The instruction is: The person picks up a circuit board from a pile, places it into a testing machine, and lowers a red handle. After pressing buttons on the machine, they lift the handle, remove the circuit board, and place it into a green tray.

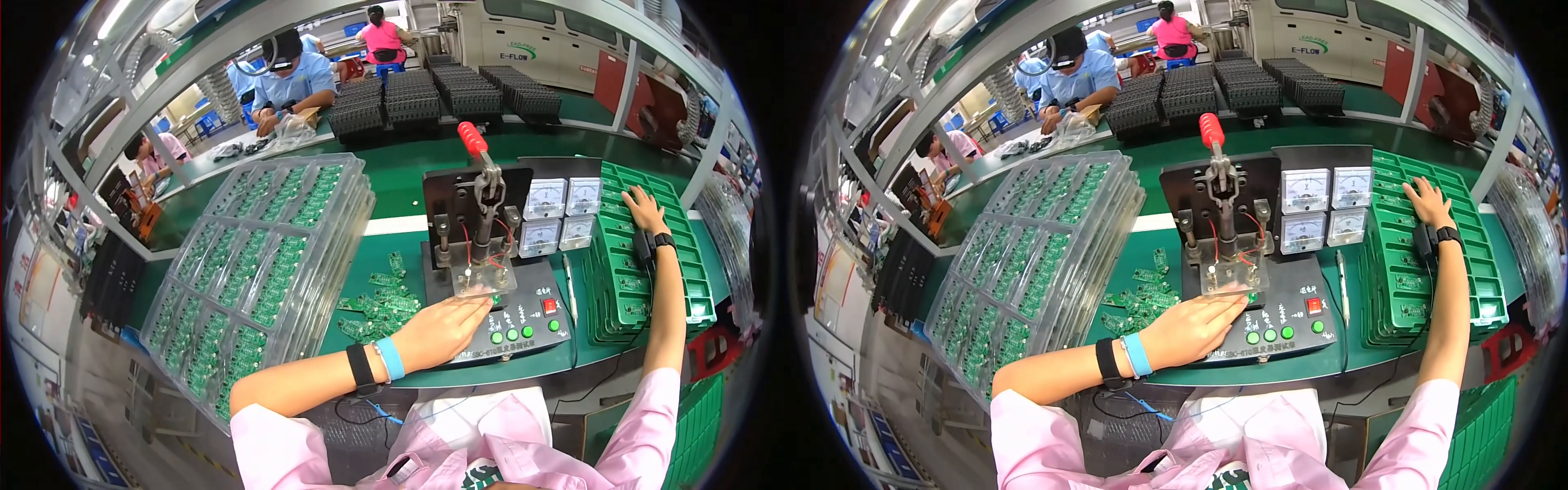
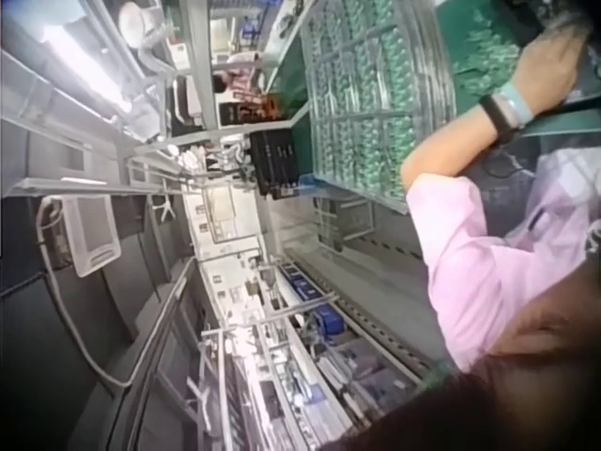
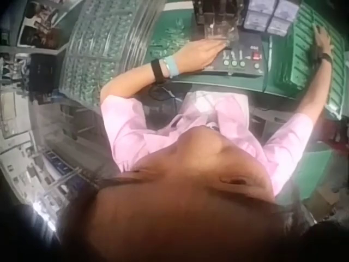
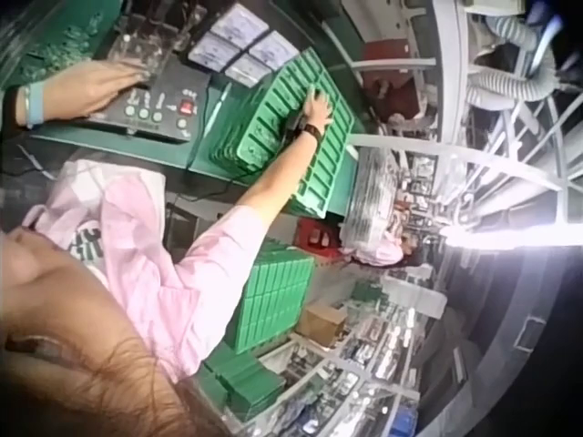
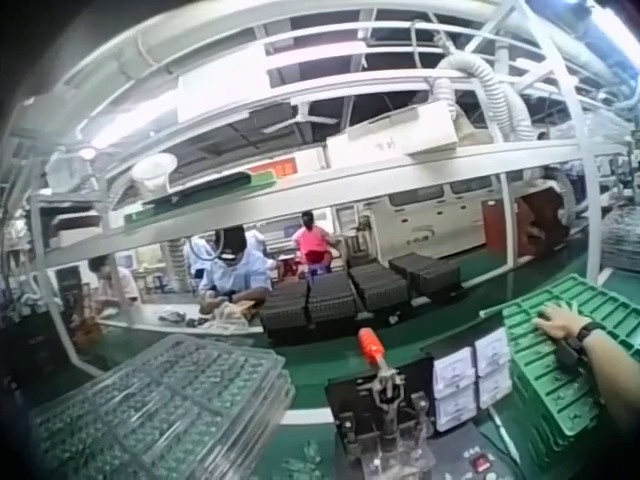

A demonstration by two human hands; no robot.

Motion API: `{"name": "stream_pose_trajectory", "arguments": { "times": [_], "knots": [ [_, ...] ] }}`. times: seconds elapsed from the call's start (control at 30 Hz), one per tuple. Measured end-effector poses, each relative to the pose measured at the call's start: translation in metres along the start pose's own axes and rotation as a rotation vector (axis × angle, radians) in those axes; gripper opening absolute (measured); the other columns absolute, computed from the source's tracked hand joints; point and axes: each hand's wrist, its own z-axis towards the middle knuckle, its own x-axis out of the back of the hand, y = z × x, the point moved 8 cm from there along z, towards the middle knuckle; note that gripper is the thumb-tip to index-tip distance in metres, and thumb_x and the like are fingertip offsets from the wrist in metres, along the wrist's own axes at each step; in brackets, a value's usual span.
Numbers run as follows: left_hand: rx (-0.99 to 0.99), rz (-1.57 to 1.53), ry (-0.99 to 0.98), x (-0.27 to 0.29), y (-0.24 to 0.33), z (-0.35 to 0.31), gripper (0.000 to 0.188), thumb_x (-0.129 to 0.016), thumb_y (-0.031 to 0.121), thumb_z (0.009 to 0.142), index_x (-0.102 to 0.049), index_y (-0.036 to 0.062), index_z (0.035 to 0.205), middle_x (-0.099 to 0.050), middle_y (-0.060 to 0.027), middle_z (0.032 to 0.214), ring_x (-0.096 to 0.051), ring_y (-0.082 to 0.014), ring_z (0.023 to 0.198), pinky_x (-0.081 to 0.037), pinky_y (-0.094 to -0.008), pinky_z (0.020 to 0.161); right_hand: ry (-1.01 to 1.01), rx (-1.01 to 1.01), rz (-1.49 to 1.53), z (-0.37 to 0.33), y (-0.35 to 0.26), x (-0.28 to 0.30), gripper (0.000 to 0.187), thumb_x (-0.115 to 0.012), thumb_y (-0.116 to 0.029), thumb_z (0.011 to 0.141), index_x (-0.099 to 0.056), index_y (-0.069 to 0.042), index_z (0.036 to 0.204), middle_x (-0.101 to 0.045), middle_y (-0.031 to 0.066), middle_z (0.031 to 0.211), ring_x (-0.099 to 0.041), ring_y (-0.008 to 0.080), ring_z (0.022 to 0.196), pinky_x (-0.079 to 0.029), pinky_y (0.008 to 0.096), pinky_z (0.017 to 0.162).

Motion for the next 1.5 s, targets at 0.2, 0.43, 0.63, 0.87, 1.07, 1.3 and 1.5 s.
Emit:
{"name": "stream_pose_trajectory", "arguments": {
  "times": [0.2,0.43,0.63,0.87,1.07,1.3,1.5],
  "knots": [
    [0.05,0.013,-0.07,-0.009,-0.001,0.0,0.049,-0.061,0.014,0.086,-0.051,-0.0085,0.129,-0.055,-0.021,0.129,-0.052,-0.0324,0.126,-0.044,-0.0403,0.103,0.77,0.299,0.096,-0.029,-0.062,0.085,0.042,-0.052,-0.034,0.098,-0.052,-0.011,0.133,-0.047,0.012,0.142,-0.044,0.034,0.131,-0.028,0.0564,0.109],
    [0.102,-0.064,-0.074,0.002,0.002,-0.009,0.06,-0.063,0.026,0.085,-0.048,-0.0093,0.132,-0.047,-0.0233,0.138,-0.044,-0.0337,0.133,-0.037,-0.043,0.109,0.265,0.851,1.02,-0.181,-0.281,0.18,0.036,-0.054,-0.02,0.098,-0.053,-0.001,0.128,-0.058,0.0119,0.124,-0.052,0.0204,0.118,-0.039,0.033,0.101],
    [-0.016,0.045,-0.016,0.021,0.038,-0.011,0.053,-0.067,0.025,0.082,-0.056,-0.0061,0.123,-0.054,-0.0206,0.129,-0.052,-0.0328,0.123,-0.042,-0.0423,0.102,-0.013,0.739,1.217,-0.214,-0.331,0.167,0.048,-0.061,-0.024,0.093,-0.048,-0.002,0.134,-0.059,0.014,0.116,-0.055,0.0225,0.11,-0.039,0.0348,0.101],
    [-0.035,0.05,-0.031,0.064,0.013,-0.007,0.026,-0.072,0.017,0.075,-0.064,0.0041,0.095,-0.061,-0.0127,0.105,-0.061,-0.0272,0.086,-0.05,-0.0383,0.075,0.431,1.115,1.428,-0.327,-0.238,0.092,0.039,-0.061,0.001,0.077,-0.059,-0.003,0.117,-0.061,0.0179,0.123,-0.058,0.0394,0.112,-0.038,0.0539,0.102],
    [0.036,0.147,0.02,0.063,-0.036,-0.014,0.058,-0.078,0.034,0.074,-0.058,0.0082,0.122,-0.054,-0.0093,0.09,-0.057,-0.0284,0.069,-0.048,-0.038,0.065,0.127,0.989,0.84,-0.349,-0.225,0.032,0.032,-0.061,-0.004,0.081,-0.06,-0.002,0.113,-0.06,0.018,0.126,-0.054,0.0369,0.121,-0.04,0.0482,0.102],
    [0.22,0.143,-0.202,0.052,-0.026,-0.016,0.09,-0.077,0.053,0.072,-0.042,0.0105,0.142,-0.053,-0.0093,0.084,-0.057,-0.0284,0.063,-0.048,-0.0373,0.061,0.813,0.961,0.836,-0.382,-0.189,0.049,0.038,-0.069,-0.016,0.077,-0.064,-0.006,0.113,-0.066,0.0085,0.118,-0.06,0.0262,0.111,-0.042,0.0453,0.098],
    [0.219,0.058,-0.129,0.045,-0.032,-0.017,0.094,-0.076,0.057,0.071,-0.04,0.0115,0.145,-0.059,-0.0095,0.082,-0.061,-0.0278,0.063,-0.047,-0.0367,0.057,0.392,1.006,0.541,-0.373,-0.21,0.007,0.044,-0.069,-0.021,0.075,-0.066,-0.007,0.117,-0.065,0.0073,0.122,-0.06,0.025,0.111,-0.041,0.0455,0.099]
  ]
}}
